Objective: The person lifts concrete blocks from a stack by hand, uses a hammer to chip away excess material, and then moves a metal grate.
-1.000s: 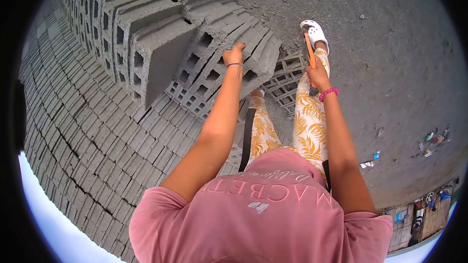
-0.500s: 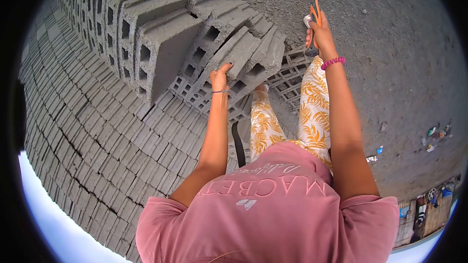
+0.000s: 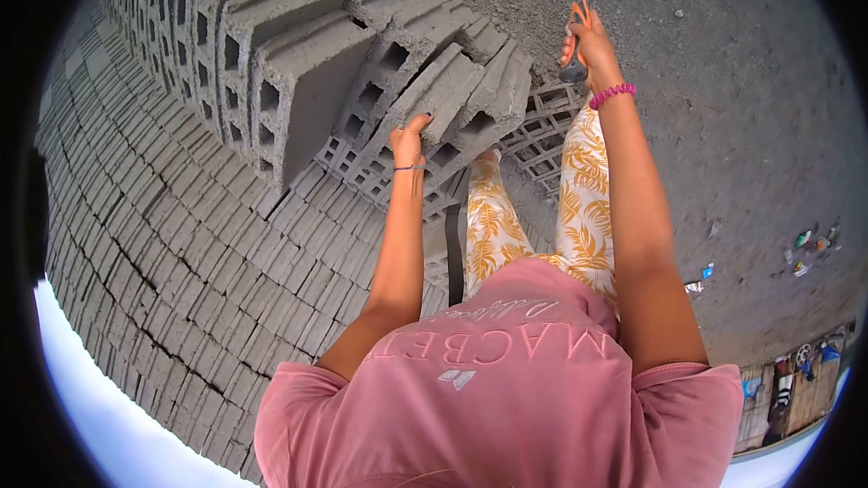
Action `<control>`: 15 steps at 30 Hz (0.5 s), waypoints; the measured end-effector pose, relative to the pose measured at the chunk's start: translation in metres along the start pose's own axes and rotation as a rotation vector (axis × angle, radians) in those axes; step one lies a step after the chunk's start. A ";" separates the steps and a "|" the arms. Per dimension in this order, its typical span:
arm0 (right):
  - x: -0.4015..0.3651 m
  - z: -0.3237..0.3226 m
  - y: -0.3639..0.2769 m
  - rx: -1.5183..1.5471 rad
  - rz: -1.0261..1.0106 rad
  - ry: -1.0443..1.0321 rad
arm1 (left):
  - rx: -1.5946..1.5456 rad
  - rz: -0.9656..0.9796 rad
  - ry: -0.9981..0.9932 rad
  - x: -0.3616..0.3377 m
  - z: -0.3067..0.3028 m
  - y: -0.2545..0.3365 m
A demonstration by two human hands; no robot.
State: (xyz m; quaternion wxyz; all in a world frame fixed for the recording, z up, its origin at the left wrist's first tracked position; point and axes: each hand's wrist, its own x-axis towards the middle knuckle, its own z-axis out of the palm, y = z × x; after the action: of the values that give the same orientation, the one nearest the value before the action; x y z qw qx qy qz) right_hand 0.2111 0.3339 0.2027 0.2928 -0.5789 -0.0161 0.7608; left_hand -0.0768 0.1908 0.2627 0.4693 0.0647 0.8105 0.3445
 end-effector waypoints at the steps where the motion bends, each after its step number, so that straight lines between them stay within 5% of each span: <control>1: 0.001 -0.005 -0.015 0.024 -0.102 0.077 | 0.036 -0.022 0.012 0.001 -0.001 -0.001; 3: 0.001 -0.004 -0.032 0.060 -0.281 0.213 | 0.038 -0.023 0.018 0.000 0.000 0.000; 6: -0.010 0.028 -0.009 -0.006 -0.233 0.255 | -0.006 -0.001 0.010 -0.004 0.007 0.004; 11: -0.023 0.039 0.041 0.125 0.511 -0.338 | 0.078 -0.035 0.062 0.011 -0.003 -0.009; 15: -0.015 0.013 0.003 0.043 0.104 -0.038 | 0.054 -0.037 0.018 0.006 0.004 0.000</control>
State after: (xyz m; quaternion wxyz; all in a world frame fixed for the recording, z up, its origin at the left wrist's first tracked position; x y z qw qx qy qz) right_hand 0.2007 0.3290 0.2187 0.2648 -0.5582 0.0247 0.7859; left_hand -0.0767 0.1950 0.2574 0.4665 0.0591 0.8246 0.3143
